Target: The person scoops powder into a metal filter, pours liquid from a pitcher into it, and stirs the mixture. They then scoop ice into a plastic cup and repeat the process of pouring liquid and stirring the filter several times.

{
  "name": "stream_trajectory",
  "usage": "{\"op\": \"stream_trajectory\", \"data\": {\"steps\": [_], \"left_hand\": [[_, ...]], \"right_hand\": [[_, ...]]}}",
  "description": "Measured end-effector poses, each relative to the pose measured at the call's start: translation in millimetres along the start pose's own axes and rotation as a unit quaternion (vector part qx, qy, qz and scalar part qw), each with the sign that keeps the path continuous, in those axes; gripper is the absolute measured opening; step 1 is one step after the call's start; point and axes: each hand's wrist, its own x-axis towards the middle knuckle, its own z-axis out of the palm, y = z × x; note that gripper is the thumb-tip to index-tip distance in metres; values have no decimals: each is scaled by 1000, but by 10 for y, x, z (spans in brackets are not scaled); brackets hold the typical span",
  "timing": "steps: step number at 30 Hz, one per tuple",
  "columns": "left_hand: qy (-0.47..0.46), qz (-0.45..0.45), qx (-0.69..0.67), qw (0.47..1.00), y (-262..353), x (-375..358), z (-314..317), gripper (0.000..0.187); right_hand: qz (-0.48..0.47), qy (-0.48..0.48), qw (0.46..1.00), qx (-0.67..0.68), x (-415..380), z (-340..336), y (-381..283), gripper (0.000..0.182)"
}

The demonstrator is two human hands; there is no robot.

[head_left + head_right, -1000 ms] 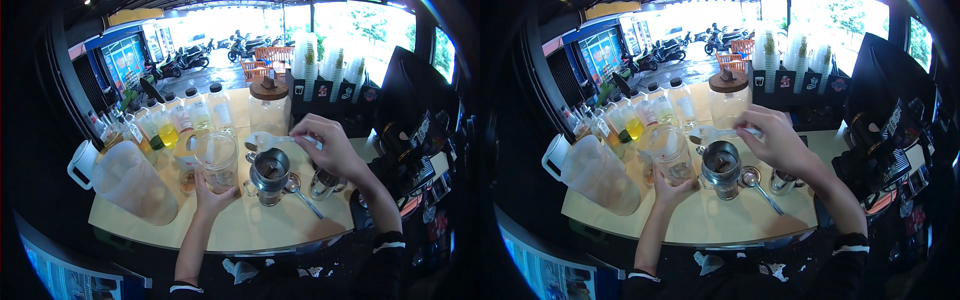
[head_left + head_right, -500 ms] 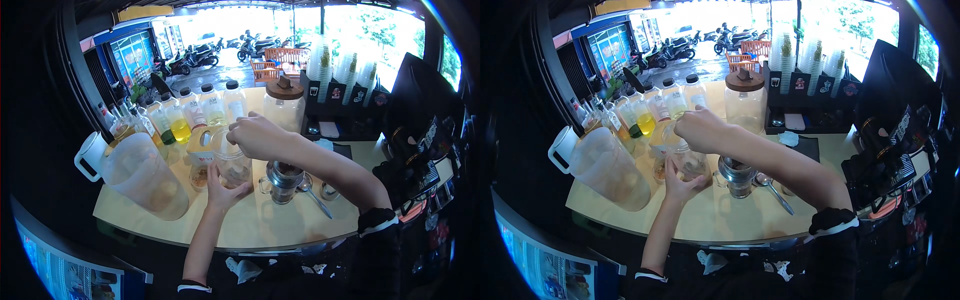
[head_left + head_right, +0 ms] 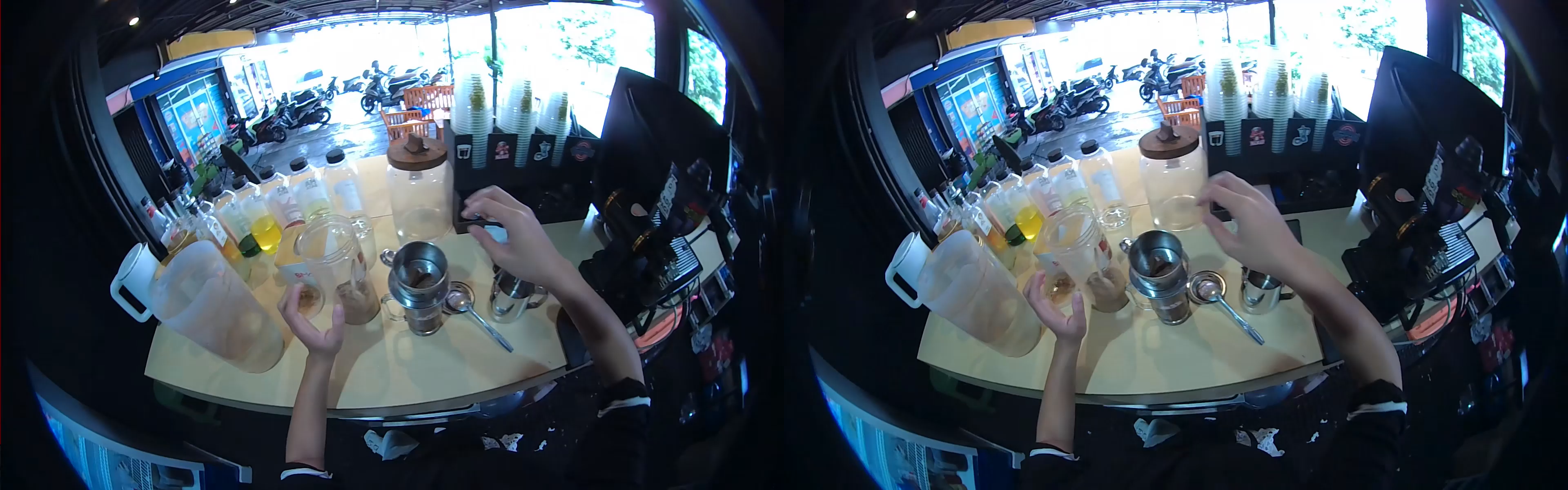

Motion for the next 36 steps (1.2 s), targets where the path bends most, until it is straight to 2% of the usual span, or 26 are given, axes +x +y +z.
{"op": "stream_trajectory", "data": {"steps": [1, 2, 3, 4, 5, 6, 7, 9, 10, 11, 13, 14, 15, 19, 23, 25, 27, 28, 30, 32, 36], "left_hand": [[-50, 45, 9, 998, 38, -15, 6, 73], [-99, 90, 17, 991, 89, -24, 15, 66], [-102, 88, 13, 991, 239, 21, 72, 66], [-124, 89, -21, 988, 461, 118, 184, 61], [-144, 90, -55, 984, 599, 185, 304, 55], [-146, 74, -85, 983, 594, 175, 422, 65], [-148, 74, -89, 982, 617, 191, 519, 65], [-143, -16, -168, 975, 660, 224, 686, 75], [-167, -54, -200, 964, 638, 208, 721, 84], [-170, -52, -204, 963, 626, 186, 768, 84], [-176, -109, -272, 940, 586, 132, 846, 90], [-180, -144, -298, 926, 549, 81, 867, 99], [-180, -142, -300, 926, 514, 53, 886, 99], [-209, -181, -346, 896, 394, 7, 853, 108], [-259, -229, -333, 877, 287, -91, 799, 113], [-242, -226, -341, 880, 281, -116, 812, 109], [-271, -240, -325, 874, 300, -106, 790, 104], [-267, -236, -321, 878, 333, -92, 789, 96], [-282, -241, -319, 872, 354, -58, 782, 93], [-298, -235, -310, 872, 318, -84, 789, 82], [-297, -239, -305, 873, 330, -86, 787, 77]], "right_hand": [[4, 2, 1000, -3, -160, -77, 82, 20], [70, -3, 998, 0, -324, -143, 158, 20], [136, -10, 991, 3, -491, -190, 224, 20], [142, -10, 990, 0, -656, -212, 286, 20], [214, -20, 977, -4, -815, -215, 349, 18], [286, -30, 958, -8, -970, -201, 407, 16], [289, -28, 957, -10, -1119, -172, 468, 16], [357, -24, 933, 31, -1389, -90, 589, 17], [360, -20, 932, 28, -1512, -33, 641, 17], [354, -2, 934, 41, -1627, 30, 690, 16], [350, 21, 935, 52, -1794, 130, 736, 17], [353, 33, 925, 136, -1850, 169, 746, 18], [352, 45, 909, 218, -1883, 203, 762, 20], [339, 70, 887, 306, -1904, 318, 840, 23], [322, 102, 882, 329, -1687, 340, 837, 22], [295, 107, 890, 330, -1472, 244, 790, 22], [300, 105, 881, 351, -1196, 115, 680, 22], [295, 96, 889, 337, -1028, 22, 579, 21], [292, 87, 896, 323, -723, -80, 418, 20], [223, 83, 901, 363, -450, -103, 290, 17], [228, 39, 902, 366, -72, -129, 132, 19]]}}
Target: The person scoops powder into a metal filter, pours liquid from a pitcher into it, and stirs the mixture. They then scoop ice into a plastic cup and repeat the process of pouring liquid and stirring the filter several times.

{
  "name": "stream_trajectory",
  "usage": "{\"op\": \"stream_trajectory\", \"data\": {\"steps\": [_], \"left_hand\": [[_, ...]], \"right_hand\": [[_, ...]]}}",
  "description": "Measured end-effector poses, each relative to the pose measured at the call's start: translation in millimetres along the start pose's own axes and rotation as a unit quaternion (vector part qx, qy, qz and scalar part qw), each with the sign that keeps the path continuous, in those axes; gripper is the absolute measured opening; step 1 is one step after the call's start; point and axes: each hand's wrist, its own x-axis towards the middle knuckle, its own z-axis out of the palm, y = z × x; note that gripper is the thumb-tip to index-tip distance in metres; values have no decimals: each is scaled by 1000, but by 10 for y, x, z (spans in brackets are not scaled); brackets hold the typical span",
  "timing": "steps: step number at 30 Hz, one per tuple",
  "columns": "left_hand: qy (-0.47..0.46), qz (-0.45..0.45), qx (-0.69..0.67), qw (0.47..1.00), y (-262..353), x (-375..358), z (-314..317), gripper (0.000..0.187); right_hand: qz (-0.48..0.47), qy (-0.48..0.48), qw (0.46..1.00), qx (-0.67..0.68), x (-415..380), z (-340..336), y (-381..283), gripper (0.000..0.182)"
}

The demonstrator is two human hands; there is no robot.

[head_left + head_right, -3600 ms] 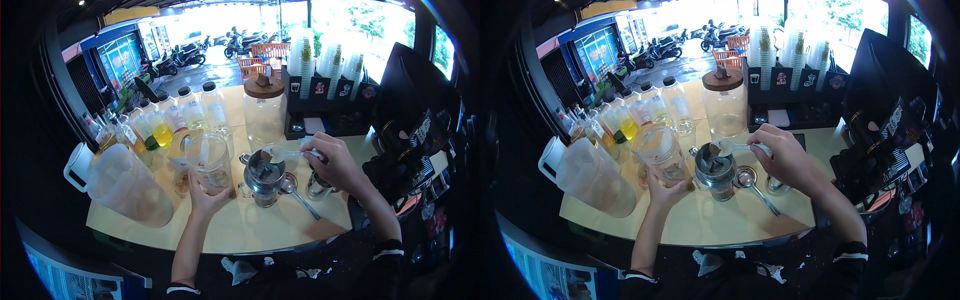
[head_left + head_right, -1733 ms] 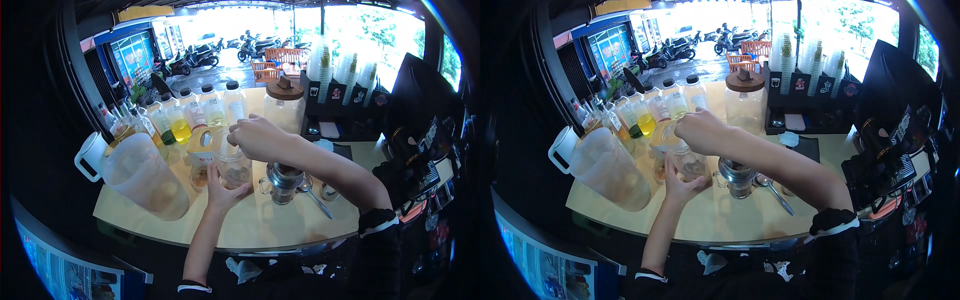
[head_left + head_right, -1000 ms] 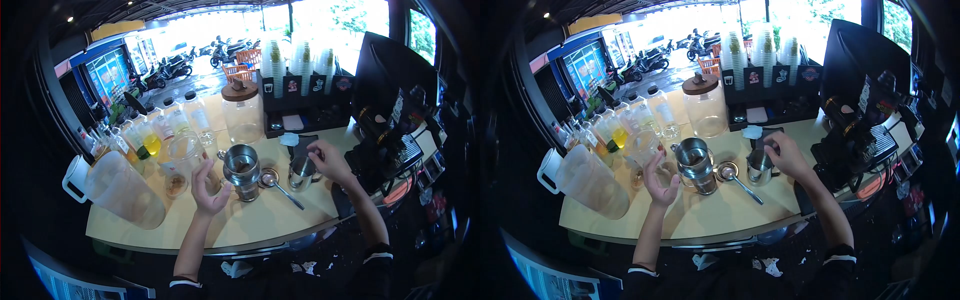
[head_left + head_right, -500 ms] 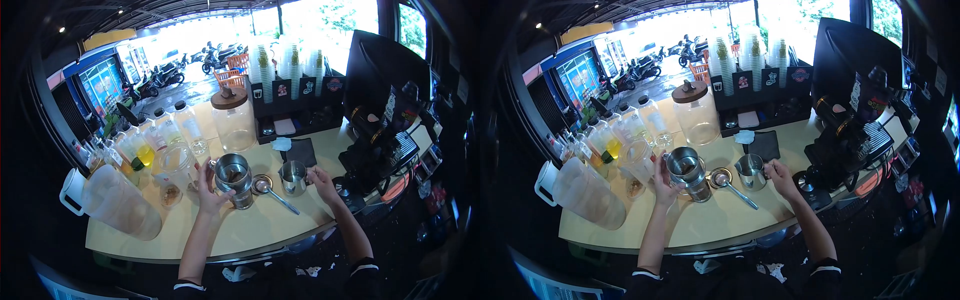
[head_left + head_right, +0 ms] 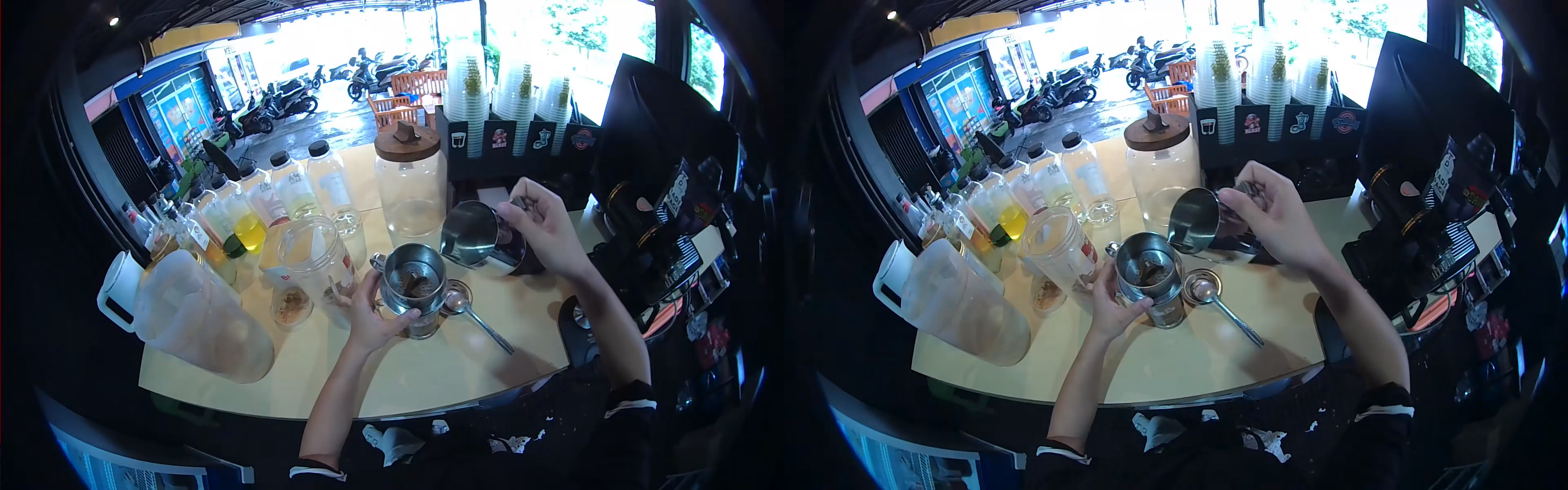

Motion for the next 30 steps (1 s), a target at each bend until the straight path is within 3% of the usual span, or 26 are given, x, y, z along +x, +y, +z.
{"op": "stream_trajectory", "data": {"steps": [8, 16, 22, 30], "left_hand": [[-19, 15, 21, 999, -7, 12, -14, 78], [-25, 2, 14, 1000, -1, 21, -10, 78], [-4, 16, 10, 1000, 22, 29, 11, 75], [-5, 19, 15, 1000, 43, 30, 12, 74]], "right_hand": [[1, -46, 995, -87, 310, 290, -234, 25], [-60, -72, 971, -218, 429, 357, -292, 29], [-18, -61, 978, -200, 406, 410, -363, 31], [-50, -48, 979, -194, 420, 353, -338, 32]]}}
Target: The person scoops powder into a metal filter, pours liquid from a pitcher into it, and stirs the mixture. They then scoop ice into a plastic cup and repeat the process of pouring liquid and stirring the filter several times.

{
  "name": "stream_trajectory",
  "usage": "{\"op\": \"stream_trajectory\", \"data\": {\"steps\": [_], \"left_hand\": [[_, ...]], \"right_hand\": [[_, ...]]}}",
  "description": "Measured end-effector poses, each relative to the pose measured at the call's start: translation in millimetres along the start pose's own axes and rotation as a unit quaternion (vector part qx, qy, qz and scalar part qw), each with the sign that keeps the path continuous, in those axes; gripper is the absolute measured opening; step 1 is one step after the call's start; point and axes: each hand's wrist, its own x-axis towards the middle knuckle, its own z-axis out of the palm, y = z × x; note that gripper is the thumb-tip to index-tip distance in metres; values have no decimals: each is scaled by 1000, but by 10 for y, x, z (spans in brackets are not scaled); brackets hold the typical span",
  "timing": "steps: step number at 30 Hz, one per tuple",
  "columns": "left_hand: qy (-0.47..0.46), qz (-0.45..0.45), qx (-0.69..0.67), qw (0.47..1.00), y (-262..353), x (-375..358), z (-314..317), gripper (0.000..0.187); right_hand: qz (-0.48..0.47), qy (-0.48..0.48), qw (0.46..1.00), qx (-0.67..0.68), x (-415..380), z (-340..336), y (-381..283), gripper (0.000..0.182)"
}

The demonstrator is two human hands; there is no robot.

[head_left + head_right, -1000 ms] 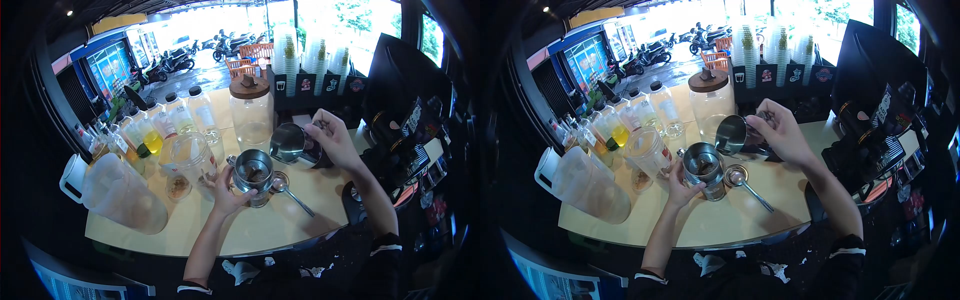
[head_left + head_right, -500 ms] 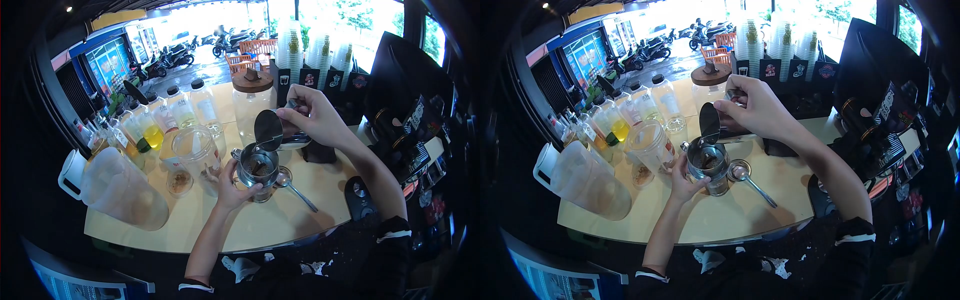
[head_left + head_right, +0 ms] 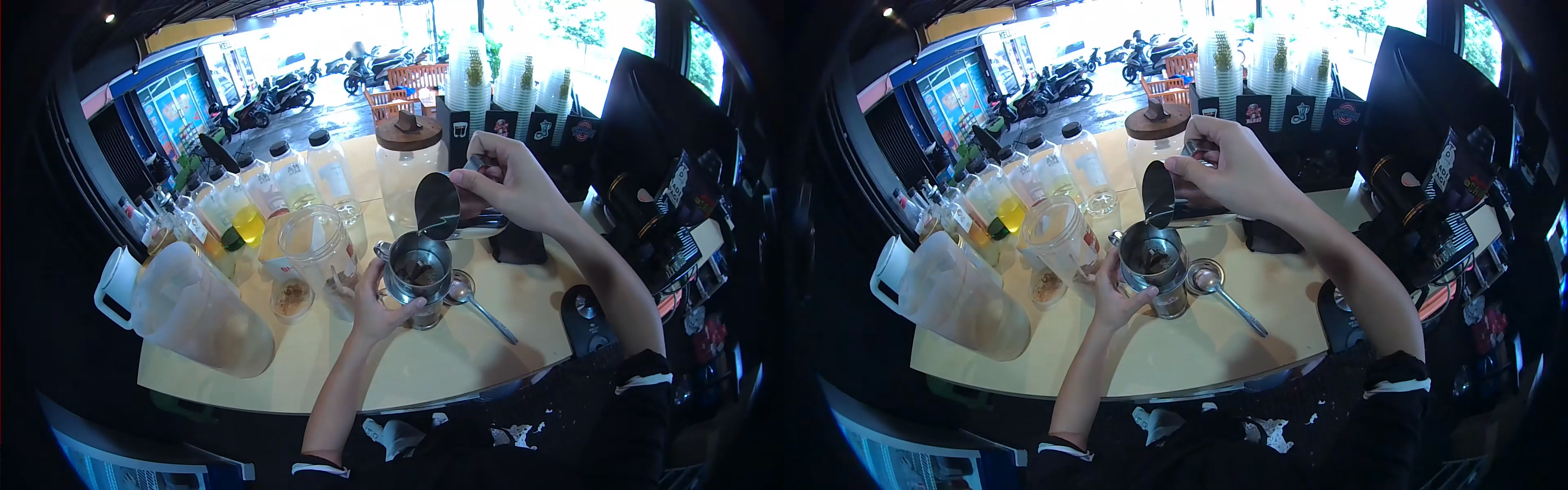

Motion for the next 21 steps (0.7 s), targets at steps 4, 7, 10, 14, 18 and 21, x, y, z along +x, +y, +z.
{"op": "stream_trajectory", "data": {"steps": [4, 7, 10, 14, 18, 21], "left_hand": [[3, 0, -13, 1000, -4, 2, 7, 74], [3, -3, -16, 1000, -17, -7, 7, 74], [0, 4, -15, 1000, 4, 3, 9, 73], [2, -6, -24, 1000, -37, -9, 6, 73], [4, 4, -17, 1000, -31, -10, 13, 72], [6, 6, -23, 1000, -29, -7, 12, 73]], "right_hand": [[2, 9, 1000, -14, -9, -23, -35, 33], [-16, 12, 999, -35, -3, -34, -12, 32], [-10, 18, 999, -40, -6, -26, -20, 32], [-24, 13, 998, -60, 15, -42, -16, 27], [-16, 13, 998, -68, 35, -41, -6, 29], [-22, 19, 998, -58, 34, -27, -25, 30]]}}
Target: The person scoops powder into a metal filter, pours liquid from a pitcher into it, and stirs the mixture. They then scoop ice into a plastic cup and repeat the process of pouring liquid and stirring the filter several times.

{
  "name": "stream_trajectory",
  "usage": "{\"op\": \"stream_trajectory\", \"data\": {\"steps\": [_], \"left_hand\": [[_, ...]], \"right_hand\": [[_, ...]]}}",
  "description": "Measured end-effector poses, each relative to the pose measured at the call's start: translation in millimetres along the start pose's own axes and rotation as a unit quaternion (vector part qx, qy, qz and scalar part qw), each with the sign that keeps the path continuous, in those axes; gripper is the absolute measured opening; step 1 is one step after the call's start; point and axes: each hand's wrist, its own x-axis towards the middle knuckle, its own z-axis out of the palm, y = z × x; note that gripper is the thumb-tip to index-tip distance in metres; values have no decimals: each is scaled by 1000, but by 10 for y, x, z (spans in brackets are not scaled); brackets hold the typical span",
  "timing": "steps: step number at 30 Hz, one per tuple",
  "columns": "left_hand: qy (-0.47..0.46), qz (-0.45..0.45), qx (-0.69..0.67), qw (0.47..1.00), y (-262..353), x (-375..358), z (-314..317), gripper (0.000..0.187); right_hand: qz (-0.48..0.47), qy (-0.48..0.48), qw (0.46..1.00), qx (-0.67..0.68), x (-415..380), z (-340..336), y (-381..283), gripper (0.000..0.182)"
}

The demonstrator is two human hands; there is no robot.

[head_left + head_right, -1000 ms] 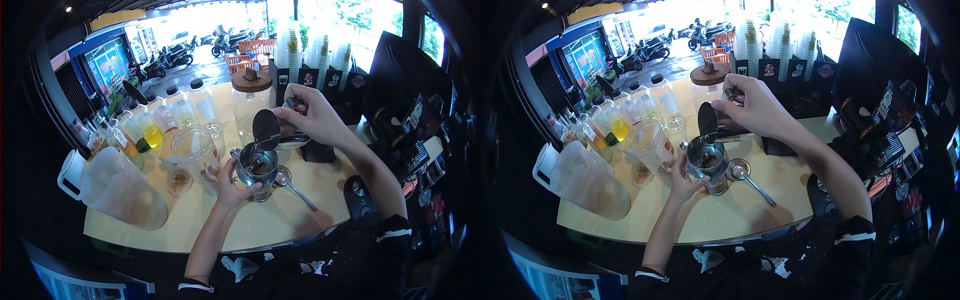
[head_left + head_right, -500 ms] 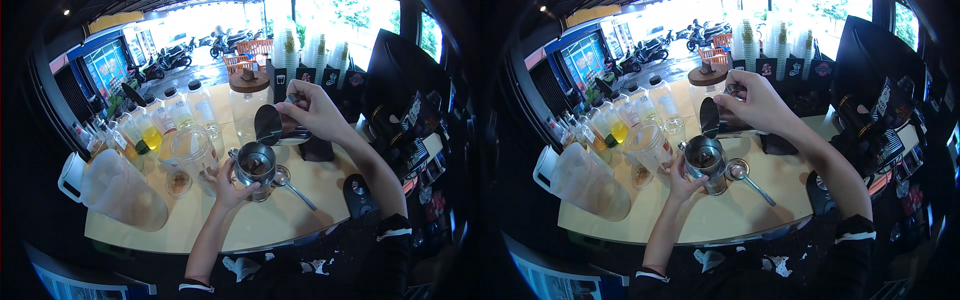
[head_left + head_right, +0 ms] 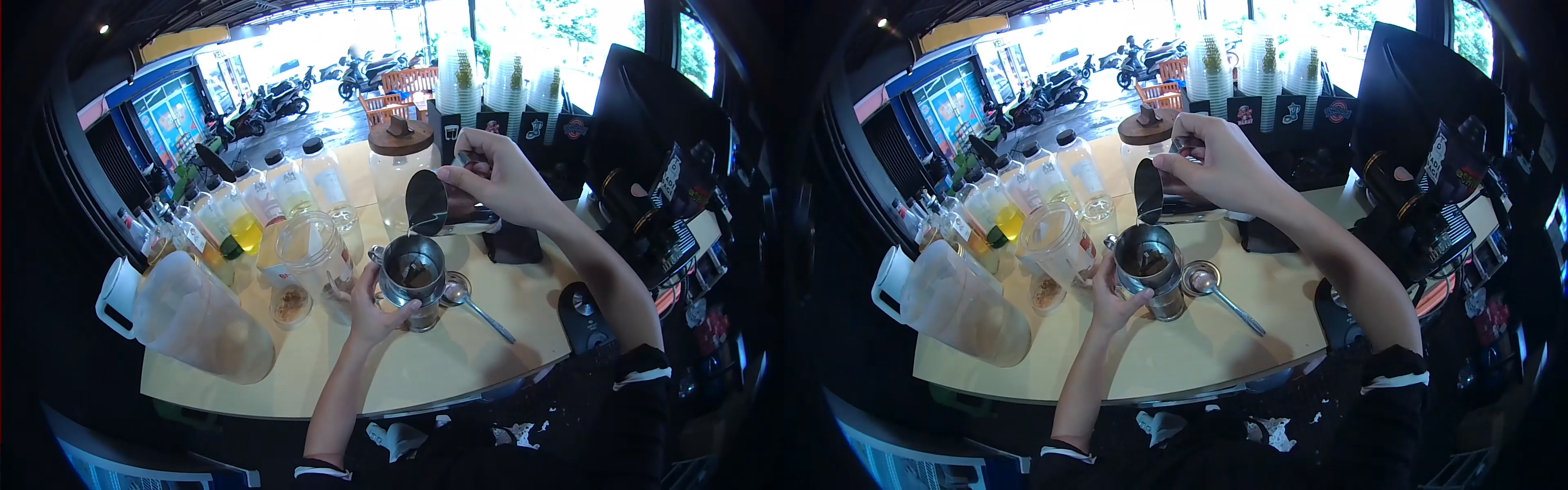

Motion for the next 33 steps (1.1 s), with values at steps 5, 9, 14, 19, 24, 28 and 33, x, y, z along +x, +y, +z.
{"op": "stream_trajectory", "data": {"steps": [5, 9, 14, 19, 24, 28, 33], "left_hand": [[5, -3, -3, 1000, 6, -2, 5, 73], [0, -3, 0, 1000, 22, 7, 0, 72], [-4, -9, 7, 1000, 43, 5, 0, 72], [5, 1, 7, 1000, 32, 5, 5, 72], [-29, -21, 13, 999, -12, -8, -38, 85], [-25, -20, 18, 999, -15, -11, -36, 84], [-2, 0, 10, 1000, 26, 5, -3, 73]], "right_hand": [[10, 1, 1000, -1, 11, -62, -10, 28], [-3, 5, 1000, -24, -5, -103, -9, 26], [9, 1, 1000, 0, -45, -113, -78, 25], [24, -6, 1000, 8, -64, -83, -140, 25], [6, -13, 1000, 4, -56, 4, -99, 28], [-21, -5, 999, 35, -30, 84, -89, 31], [-6, -8, 1000, 12, -5, 105, -110, 28]]}}
